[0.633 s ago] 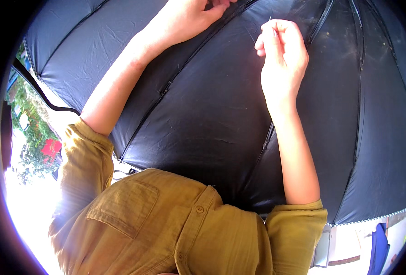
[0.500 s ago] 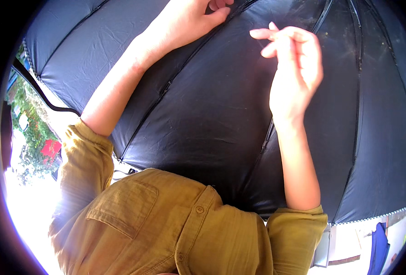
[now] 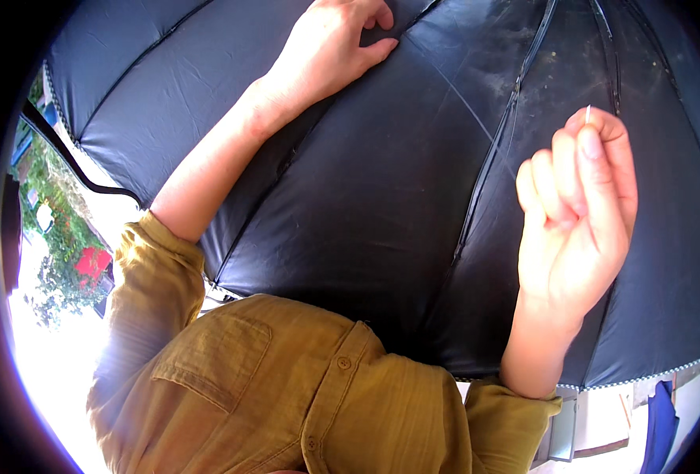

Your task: The person repairs a black umbrella by hand, manipulating the fabric and ribs to fix a structural issue. They use a small pink tool to assist in the repair process, adjusting the umbrella's canopy and frame. The person repeatedly opens and closes the umbrella to test the repair.

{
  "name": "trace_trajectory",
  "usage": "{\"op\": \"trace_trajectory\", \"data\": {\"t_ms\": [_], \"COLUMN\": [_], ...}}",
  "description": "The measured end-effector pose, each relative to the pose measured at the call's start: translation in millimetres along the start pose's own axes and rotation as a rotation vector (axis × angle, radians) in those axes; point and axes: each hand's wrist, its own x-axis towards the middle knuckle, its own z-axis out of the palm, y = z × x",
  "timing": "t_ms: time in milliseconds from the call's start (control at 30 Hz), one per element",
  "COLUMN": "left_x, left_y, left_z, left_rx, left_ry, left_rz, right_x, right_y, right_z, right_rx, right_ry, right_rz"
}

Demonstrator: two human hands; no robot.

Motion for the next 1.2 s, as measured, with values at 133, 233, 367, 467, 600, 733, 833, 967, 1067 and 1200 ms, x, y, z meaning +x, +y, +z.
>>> {"op": "trace_trajectory", "data": {"t_ms": [133, 233, 367, 467, 600, 733, 833, 967, 1067, 1200], "left_x": [0, -3, -6, -6, -7, -7, -9, -12, -13, -12], "left_y": [-4, 1, 1, 5, 7, 5, 5, 6, 8, 10], "left_z": [8, 12, 12, 13, 7, 10, 10, 6, 3, -5], "left_rx": [-0.016, 0.012, 0.029, 0.079, 0.074, 0.054, 0.051, 0.054, 0.041, 0.019], "left_ry": [-0.017, 0.001, 0.049, 0.081, 0.118, 0.139, 0.155, 0.155, 0.134, 0.096], "left_rz": [0.007, 0.050, 0.060, 0.039, 0.045, 0.073, 0.075, 0.042, -0.050, -0.066], "right_x": [-6, -1, 13, 20, 36, 56, 69, 69, 67, 67], "right_y": [-8, -14, 19, 42, 66, 96, 109, 118, 114, 114], "right_z": [-11, -34, -37, -15, 4, 7, 4, 10, 14, 15], "right_rx": [-0.060, -0.313, -1.115, -1.324, -1.232, -1.400, -1.461, -1.353, -1.360, -1.383], "right_ry": [0.030, 0.099, 0.300, 0.157, 0.003, 0.009, -0.016, 0.014, 0.001, -0.022], "right_rz": [0.028, -0.061, -0.121, -0.246, -0.156, -0.484, -0.654, -0.536, -0.545, -0.618]}}
